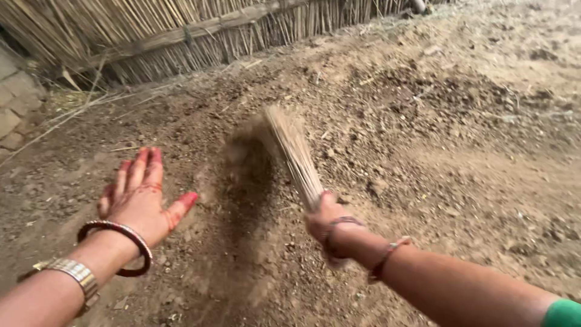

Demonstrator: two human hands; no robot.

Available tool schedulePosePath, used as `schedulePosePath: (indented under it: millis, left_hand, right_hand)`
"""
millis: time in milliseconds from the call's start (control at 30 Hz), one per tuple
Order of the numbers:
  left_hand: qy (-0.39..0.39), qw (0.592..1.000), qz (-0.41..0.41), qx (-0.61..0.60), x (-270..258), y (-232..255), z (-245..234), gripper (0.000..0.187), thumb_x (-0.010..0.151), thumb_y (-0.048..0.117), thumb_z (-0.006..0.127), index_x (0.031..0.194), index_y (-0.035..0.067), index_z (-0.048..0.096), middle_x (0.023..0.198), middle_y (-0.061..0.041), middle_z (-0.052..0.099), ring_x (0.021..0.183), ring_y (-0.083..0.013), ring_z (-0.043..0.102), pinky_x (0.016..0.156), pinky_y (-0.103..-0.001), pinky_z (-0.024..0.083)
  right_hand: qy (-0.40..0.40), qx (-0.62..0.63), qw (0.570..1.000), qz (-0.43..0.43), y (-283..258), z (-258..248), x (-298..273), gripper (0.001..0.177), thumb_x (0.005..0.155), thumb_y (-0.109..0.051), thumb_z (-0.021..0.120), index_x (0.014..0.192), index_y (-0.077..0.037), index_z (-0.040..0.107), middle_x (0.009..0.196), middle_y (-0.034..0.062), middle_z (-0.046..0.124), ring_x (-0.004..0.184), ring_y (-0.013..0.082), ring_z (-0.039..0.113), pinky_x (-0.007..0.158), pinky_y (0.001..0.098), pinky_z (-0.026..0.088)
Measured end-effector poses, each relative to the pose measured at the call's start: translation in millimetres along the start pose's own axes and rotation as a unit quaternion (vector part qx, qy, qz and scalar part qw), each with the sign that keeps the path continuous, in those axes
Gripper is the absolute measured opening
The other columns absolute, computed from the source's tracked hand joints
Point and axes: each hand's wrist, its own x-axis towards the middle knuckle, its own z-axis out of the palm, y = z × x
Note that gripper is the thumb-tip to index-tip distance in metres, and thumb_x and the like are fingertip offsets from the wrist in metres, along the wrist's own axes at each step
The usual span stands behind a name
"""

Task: The person sweeps a dirt floor using a handheld bundle of straw, pushing dust and debris across the ground.

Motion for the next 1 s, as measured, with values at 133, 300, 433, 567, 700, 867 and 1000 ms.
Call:
schedulePosePath:
  millis: [133,300,433,567,700,867,1000]
  left_hand:
    - [0.003,0.999,0.004,0.050,5,10,4,0.112,0.071,0.063,0.067,0.155,0.027,0.001,0.163,0.002,-0.006,0.149,-0.0274,-0.005,0.114,-0.055,0.007]
    - [-0.005,0.992,0.023,0.124,15,9,4,0.116,0.070,0.064,0.070,0.157,0.029,0.002,0.164,0.003,-0.002,0.148,-0.0260,0.002,0.114,-0.055,0.011]
    - [0.002,0.979,0.059,0.194,17,-3,3,0.118,0.069,0.068,0.068,0.159,0.031,0.001,0.167,0.003,0.000,0.146,-0.0241,0.004,0.114,-0.051,0.012]
    - [0.012,0.976,0.077,0.203,19,3,14,0.115,0.069,0.067,0.067,0.156,0.028,0.003,0.164,0.001,0.004,0.149,-0.0255,0.006,0.114,-0.053,0.015]
    - [0.047,0.992,0.099,0.057,1,12,53,0.110,0.073,0.061,0.064,0.159,0.025,0.005,0.166,0.001,0.007,0.148,-0.0294,0.009,0.112,-0.060,0.015]
    - [-0.079,0.991,0.060,0.089,12,47,89,0.119,0.070,0.059,0.071,0.158,0.028,-0.003,0.164,0.001,-0.007,0.147,-0.0259,-0.006,0.113,-0.057,0.006]
    - [-0.084,0.984,0.109,0.115,27,64,94,0.111,0.076,0.059,0.070,0.158,0.026,0.002,0.167,0.001,-0.003,0.149,-0.0245,-0.005,0.115,-0.057,0.006]
  right_hand:
    - [-0.053,-0.084,0.994,-0.042,-27,8,-29,0.058,0.102,-0.031,0.043,0.152,-0.012,0.020,0.109,0.0156,0.062,0.093,0.0244,0.065,0.079,0.0410,0.056]
    - [-0.079,-0.302,0.932,-0.182,-31,9,-43,0.070,0.101,-0.028,0.040,0.160,-0.012,0.005,0.126,0.0247,0.057,0.109,0.0330,0.064,0.089,0.0454,0.055]
    - [-0.082,-0.294,0.937,-0.171,-36,19,-34,0.079,0.097,-0.023,0.049,0.159,-0.001,0.005,0.129,0.0277,0.056,0.114,0.0376,0.061,0.091,0.0478,0.052]
    - [-0.085,-0.221,0.965,-0.114,-39,9,-32,0.074,0.097,-0.023,0.043,0.159,-0.007,0.005,0.125,0.0219,0.062,0.109,0.0305,0.068,0.087,0.0434,0.057]
    - [-0.083,-0.160,0.979,-0.099,-5,5,-55,0.059,0.097,-0.029,0.049,0.150,-0.010,0.031,0.113,0.0170,0.065,0.094,0.0298,0.065,0.074,0.0446,0.056]
    - [-0.122,-0.284,0.949,-0.064,59,-45,-80,0.064,0.101,-0.039,0.042,0.158,-0.027,0.015,0.090,0.0085,0.064,0.059,0.0158,0.049,0.048,0.0323,0.044]
    - [-0.055,-0.330,0.942,0.024,112,-103,-69,0.050,0.104,-0.042,0.038,0.150,-0.023,0.034,0.085,0.0038,0.064,0.053,0.0105,0.049,0.043,0.0248,0.041]
